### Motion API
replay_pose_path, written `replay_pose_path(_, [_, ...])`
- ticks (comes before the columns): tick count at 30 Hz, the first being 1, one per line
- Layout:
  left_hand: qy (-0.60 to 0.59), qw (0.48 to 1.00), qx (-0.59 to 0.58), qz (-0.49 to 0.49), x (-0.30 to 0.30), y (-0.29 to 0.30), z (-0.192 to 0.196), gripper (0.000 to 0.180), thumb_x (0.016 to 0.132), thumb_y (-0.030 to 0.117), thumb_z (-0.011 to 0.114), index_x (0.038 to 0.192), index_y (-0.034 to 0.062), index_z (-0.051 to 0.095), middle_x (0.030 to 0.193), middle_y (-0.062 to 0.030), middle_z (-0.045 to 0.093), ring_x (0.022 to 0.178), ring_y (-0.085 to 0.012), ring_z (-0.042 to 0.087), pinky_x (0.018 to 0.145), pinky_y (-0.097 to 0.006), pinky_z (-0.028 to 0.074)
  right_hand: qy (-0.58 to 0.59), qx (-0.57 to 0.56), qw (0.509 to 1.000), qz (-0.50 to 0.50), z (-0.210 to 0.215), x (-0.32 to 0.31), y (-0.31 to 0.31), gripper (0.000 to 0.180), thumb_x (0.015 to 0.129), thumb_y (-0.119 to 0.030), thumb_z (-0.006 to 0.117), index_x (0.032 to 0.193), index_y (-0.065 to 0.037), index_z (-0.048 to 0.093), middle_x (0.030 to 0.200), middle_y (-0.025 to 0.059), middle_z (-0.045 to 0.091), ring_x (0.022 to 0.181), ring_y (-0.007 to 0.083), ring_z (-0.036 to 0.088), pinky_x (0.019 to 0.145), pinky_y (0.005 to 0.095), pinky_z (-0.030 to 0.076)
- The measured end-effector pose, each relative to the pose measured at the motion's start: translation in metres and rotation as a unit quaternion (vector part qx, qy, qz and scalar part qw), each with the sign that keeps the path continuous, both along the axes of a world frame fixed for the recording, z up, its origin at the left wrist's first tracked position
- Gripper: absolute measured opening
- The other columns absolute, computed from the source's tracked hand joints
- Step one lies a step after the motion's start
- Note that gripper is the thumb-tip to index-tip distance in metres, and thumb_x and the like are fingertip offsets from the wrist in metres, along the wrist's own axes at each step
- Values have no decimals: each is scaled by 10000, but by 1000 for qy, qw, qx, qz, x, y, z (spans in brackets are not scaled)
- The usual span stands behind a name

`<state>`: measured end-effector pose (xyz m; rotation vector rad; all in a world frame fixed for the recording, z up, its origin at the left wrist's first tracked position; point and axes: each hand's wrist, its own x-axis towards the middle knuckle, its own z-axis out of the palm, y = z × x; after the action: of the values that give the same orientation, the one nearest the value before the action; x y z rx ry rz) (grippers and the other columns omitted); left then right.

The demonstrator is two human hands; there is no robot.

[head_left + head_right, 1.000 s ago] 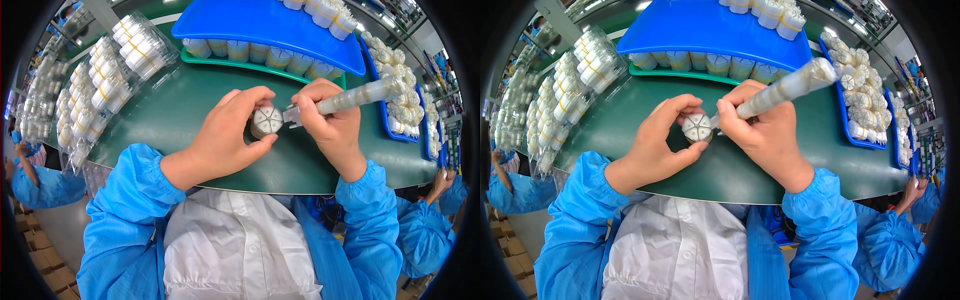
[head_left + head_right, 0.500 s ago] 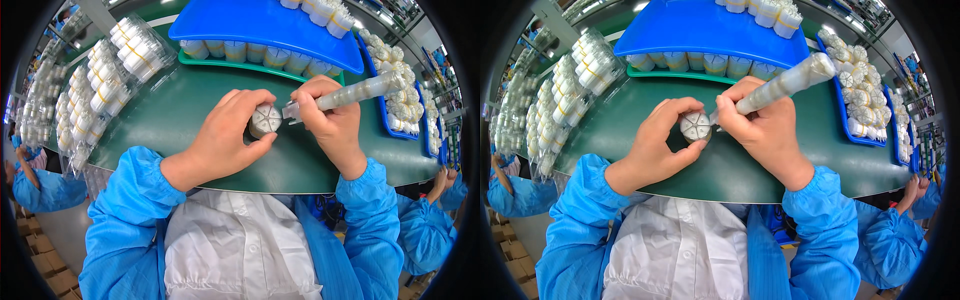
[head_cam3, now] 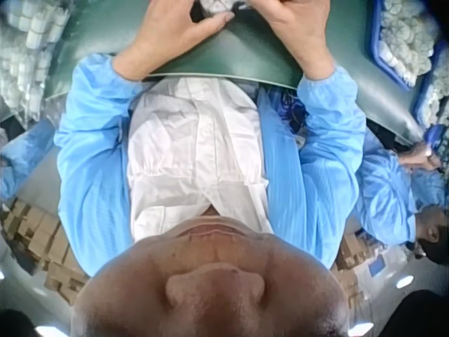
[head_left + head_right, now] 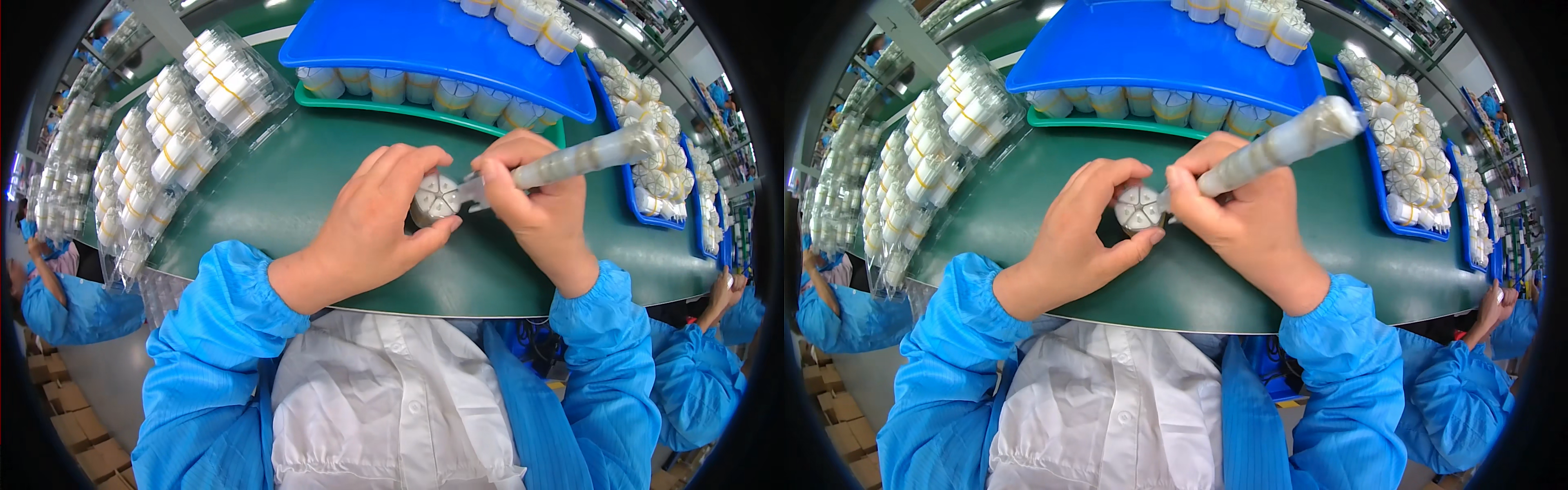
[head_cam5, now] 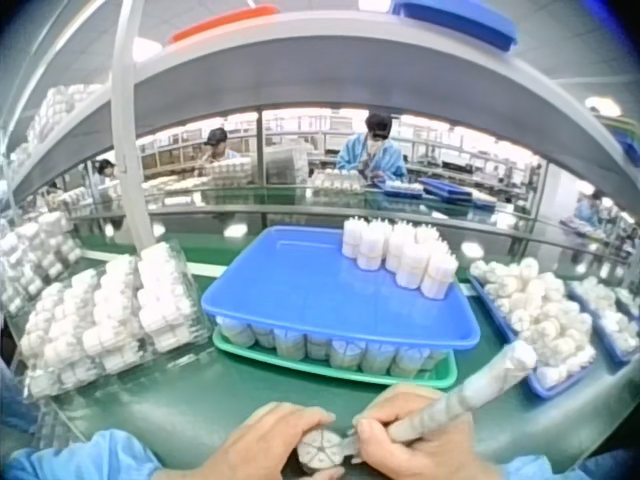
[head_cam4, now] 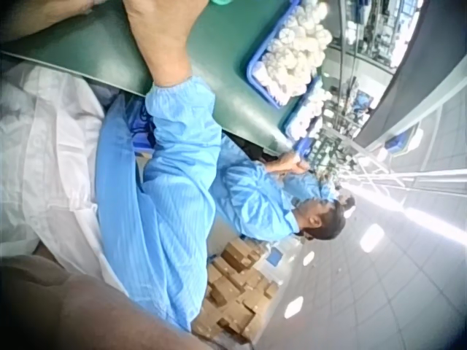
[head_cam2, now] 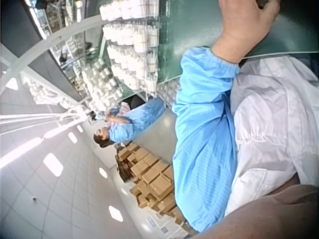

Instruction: The person inserts a wick into the top of small cylindrical candles using a handheld tool. They pick up a candle from a blue tray, hold it steady, and push the wick into the center. The person then places the finished candle into a clear plastic packaging tray. This process is repeated for multiple candles.

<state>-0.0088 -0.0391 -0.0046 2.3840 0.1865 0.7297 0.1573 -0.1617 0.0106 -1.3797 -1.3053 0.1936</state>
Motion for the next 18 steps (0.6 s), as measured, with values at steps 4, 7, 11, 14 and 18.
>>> replay_pose_path(4, [-27,998,-50,-29,0,0,-3,585,739,42,770,1278,42,544,1162,-121,630,1074,-277,615,882,-360,505,-13,-1,1000,5,2,3,1,94,861,-47,716,787,-3,678,721,39,619,626,116,550,539,286,407])
replay_pose_path(7, [-20,997,-57,-43,1,0,-1,587,739,42,770,1280,42,543,1160,-120,631,1071,-276,617,881,-359,507,8,-19,1000,6,-1,1,0,92,861,-49,719,791,-4,679,720,37,613,627,114,548,544,282,409])
replay_pose_path(11, [-12,1000,-6,-13,0,1,2,581,744,38,767,1280,42,544,1158,-128,635,1072,-278,622,889,-361,511,27,-9,999,16,-4,-4,4,90,858,-51,722,792,-7,679,731,42,625,634,119,562,554,282,421])
replay_pose_path(14, [7,1000,4,-4,-1,1,3,581,751,34,763,1287,35,538,1171,-137,640,1090,-279,628,909,-361,514,2,-1,1000,6,-5,-1,1,96,855,-49,721,782,-7,674,737,48,638,639,129,578,553,287,428])
replay_pose_path(18, [-32,995,-86,-36,-2,0,-4,598,754,30,761,1304,20,525,1195,-141,643,1126,-274,636,948,-353,509,-16,17,1000,-8,5,3,1,81,847,-42,722,787,-5,681,727,48,642,635,136,583,543,292,427])
